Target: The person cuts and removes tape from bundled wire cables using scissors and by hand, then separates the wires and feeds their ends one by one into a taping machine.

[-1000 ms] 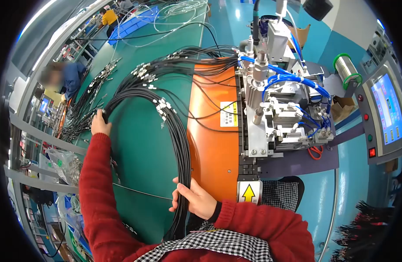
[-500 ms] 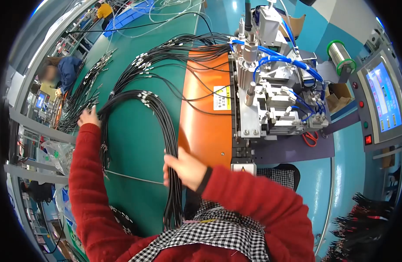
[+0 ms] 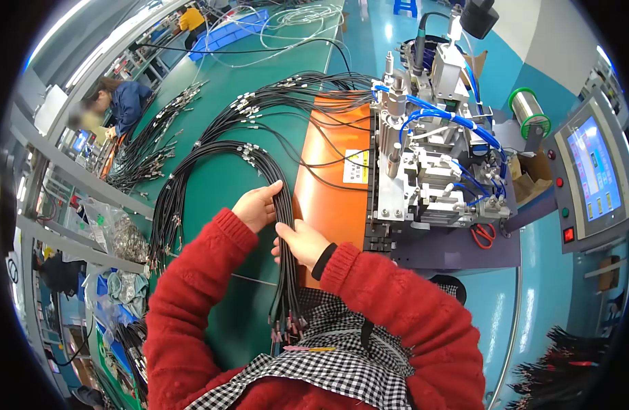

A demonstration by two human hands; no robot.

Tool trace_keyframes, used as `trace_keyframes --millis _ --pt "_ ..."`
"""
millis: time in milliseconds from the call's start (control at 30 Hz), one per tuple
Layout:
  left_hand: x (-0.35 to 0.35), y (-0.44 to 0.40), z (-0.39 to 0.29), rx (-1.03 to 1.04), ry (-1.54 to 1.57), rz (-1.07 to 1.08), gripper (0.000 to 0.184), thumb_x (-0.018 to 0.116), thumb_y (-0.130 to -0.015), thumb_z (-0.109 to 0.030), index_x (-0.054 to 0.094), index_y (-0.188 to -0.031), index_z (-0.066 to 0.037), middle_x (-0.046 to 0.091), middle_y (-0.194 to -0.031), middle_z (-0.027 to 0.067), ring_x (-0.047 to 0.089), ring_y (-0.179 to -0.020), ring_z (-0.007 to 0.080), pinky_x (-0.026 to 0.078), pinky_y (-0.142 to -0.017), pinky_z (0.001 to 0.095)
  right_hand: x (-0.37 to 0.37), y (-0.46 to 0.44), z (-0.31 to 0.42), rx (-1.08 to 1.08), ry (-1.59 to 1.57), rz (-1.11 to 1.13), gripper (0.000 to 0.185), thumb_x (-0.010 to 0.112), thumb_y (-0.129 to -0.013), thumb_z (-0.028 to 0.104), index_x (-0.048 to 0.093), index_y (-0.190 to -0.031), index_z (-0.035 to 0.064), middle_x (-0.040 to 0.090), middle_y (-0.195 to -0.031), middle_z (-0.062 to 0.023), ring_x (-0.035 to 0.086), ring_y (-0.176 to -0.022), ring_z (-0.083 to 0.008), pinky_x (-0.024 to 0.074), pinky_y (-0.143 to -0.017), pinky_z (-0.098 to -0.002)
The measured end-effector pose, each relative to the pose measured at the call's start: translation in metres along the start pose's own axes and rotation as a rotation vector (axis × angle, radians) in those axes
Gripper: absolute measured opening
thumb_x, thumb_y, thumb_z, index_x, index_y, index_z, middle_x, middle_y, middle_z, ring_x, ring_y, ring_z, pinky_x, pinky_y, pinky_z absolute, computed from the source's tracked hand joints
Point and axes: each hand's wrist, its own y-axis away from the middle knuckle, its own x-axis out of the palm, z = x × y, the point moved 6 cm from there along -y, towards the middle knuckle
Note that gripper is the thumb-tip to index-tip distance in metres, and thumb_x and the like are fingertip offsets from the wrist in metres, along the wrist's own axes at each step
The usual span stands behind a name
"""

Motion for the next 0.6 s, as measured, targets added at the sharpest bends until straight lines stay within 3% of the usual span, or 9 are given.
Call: trace_keyframes --millis 133,333,467,600 --pt "-0.001 0.011 -0.001 -0.167 0.251 0.031 0.027 0.059 -0.094 -0.025 0.057 -0.098 0.002 0.058 -0.088 0.0117 0.058 -0.067 0.0184 0.052 -0.065 0.0281 -0.025 -0.018 0.001 -0.18 0.112 -0.027 0.018 0.047 -0.1 0.019 0.05 -0.103 0.0012 0.059 -0.087 -0.0102 0.061 -0.072 -0.0181 0.0542 -0.062 -0.0291" --pt "0.006 0.029 -0.003 -0.231 0.461 -0.067 0.021 0.054 -0.096 -0.016 0.055 -0.102 0.004 0.053 -0.081 0.0081 0.054 -0.066 0.0162 0.049 -0.065 0.0284 -0.021 -0.018 0.003 -0.152 -0.099 -0.079 0.02 0.048 -0.1 0.02 0.053 -0.102 0.0012 0.061 -0.086 -0.0092 0.06 -0.068 -0.0159 0.0526 -0.06 -0.025" --pt "-0.012 0.02 -0.008 0.133 0.08 -0.239 0.024 0.055 -0.091 -0.011 0.053 -0.11 0.002 0.053 -0.089 0.0109 0.054 -0.075 0.0207 0.049 -0.07 0.0305 -0.02 0.003 0.018 -0.068 -0.061 -0.14 0.02 0.048 -0.1 0.02 0.053 -0.104 0.0013 0.061 -0.085 -0.0087 0.059 -0.065 -0.0144 0.0502 -0.057 -0.0214" --pt "-0.022 0.013 -0.007 0.485 -0.317 -0.398 0.033 0.056 -0.086 -0.007 0.05 -0.117 0.001 0.053 -0.096 0.0137 0.054 -0.084 0.0251 0.049 -0.075 0.0326 -0.041 0.039 0.034 -0.089 -0.073 0.069 0.02 0.045 -0.101 0.02 0.051 -0.104 0.002 0.058 -0.083 -0.008 0.053 -0.054 -0.0129 0.0416 -0.046 -0.022"
